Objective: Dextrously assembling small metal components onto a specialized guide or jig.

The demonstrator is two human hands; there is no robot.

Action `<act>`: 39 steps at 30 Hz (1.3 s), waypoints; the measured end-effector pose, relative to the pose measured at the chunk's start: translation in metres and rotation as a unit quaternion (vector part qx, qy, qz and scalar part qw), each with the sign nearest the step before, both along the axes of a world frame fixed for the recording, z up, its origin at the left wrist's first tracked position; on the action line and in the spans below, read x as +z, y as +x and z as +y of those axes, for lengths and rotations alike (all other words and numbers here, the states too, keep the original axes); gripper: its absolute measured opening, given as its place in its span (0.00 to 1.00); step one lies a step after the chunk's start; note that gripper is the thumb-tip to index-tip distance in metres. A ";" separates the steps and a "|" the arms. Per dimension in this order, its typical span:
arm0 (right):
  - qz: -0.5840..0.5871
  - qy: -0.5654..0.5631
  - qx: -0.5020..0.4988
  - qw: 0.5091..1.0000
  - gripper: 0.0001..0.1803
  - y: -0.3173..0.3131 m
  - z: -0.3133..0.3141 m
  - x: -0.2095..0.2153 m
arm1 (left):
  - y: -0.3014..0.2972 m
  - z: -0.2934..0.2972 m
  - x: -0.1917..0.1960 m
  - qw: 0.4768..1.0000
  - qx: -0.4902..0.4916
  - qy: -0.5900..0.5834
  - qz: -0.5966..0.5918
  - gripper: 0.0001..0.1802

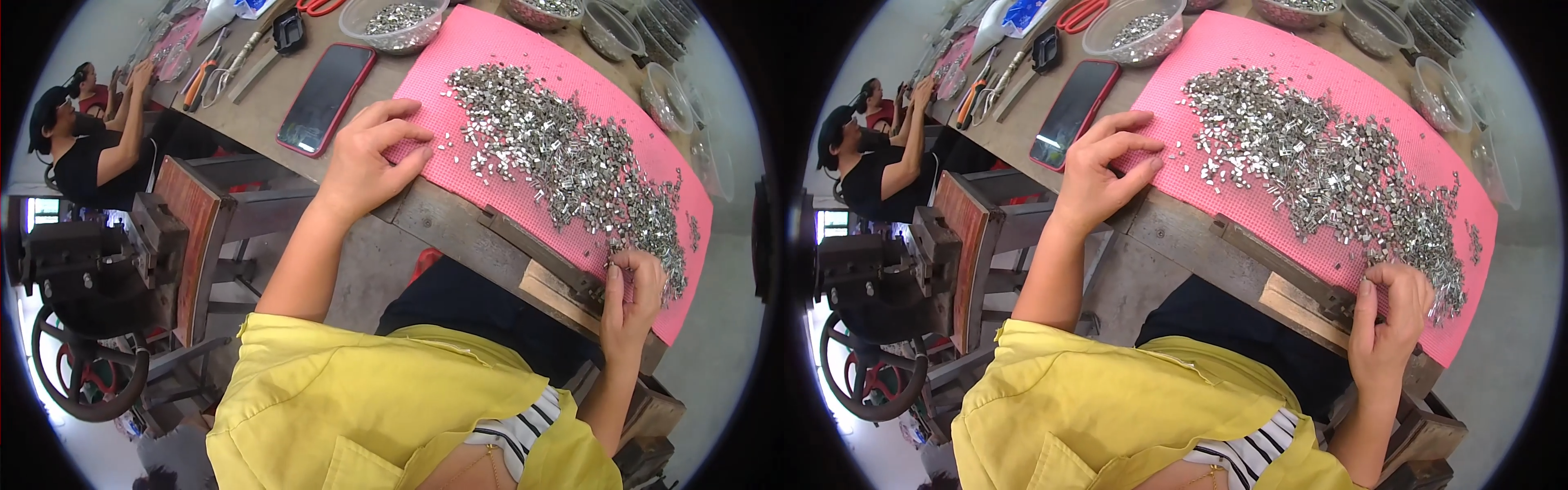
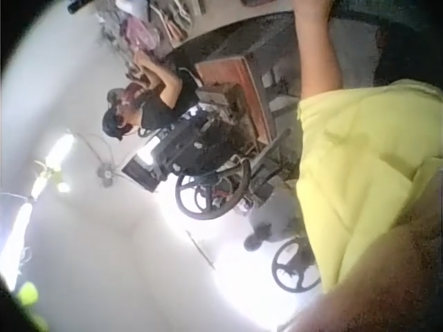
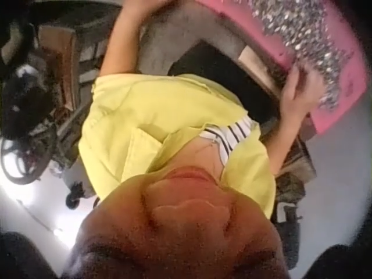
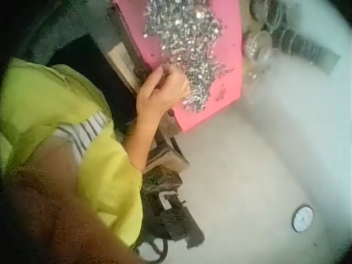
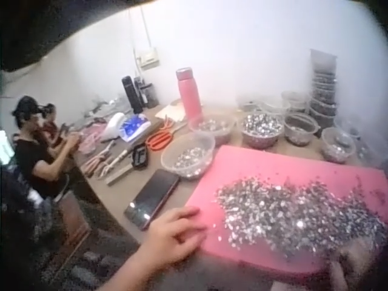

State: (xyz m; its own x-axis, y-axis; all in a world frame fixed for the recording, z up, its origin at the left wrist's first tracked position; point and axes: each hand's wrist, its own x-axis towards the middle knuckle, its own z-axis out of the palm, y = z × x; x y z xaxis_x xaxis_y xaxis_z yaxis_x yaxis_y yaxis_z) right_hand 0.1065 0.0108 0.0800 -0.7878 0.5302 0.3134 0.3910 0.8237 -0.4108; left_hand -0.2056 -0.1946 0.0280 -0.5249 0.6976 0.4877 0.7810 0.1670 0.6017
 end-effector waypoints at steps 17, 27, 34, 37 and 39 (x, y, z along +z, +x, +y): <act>-0.006 -0.001 0.004 1.000 0.04 0.011 -0.005 -0.007 | -0.013 -0.008 0.003 0.998 -0.005 0.000 -0.066 0.13; -0.007 0.007 0.016 1.000 0.04 0.007 -0.005 -0.010 | -0.027 0.008 0.019 0.991 -0.071 -0.112 0.010 0.08; -0.002 0.006 0.010 1.000 0.04 0.007 -0.004 -0.013 | -0.036 0.009 0.018 0.984 -0.101 -0.116 -0.088 0.09; -0.003 0.003 0.014 1.000 0.04 0.007 -0.005 -0.013 | -0.033 0.005 0.018 0.986 -0.102 -0.116 -0.056 0.09; -0.001 0.004 0.007 1.000 0.04 0.008 -0.006 -0.010 | -0.030 0.008 0.021 0.987 -0.100 -0.121 -0.033 0.09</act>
State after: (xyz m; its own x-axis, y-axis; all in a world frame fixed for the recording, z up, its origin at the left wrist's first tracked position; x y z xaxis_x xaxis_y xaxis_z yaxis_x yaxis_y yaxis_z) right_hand 0.1142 0.0047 0.0704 -0.7961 0.5163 0.3156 0.3798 0.8323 -0.4037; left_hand -0.2358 -0.1868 0.0491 -0.3899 0.8825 0.2631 0.7734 0.1587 0.6137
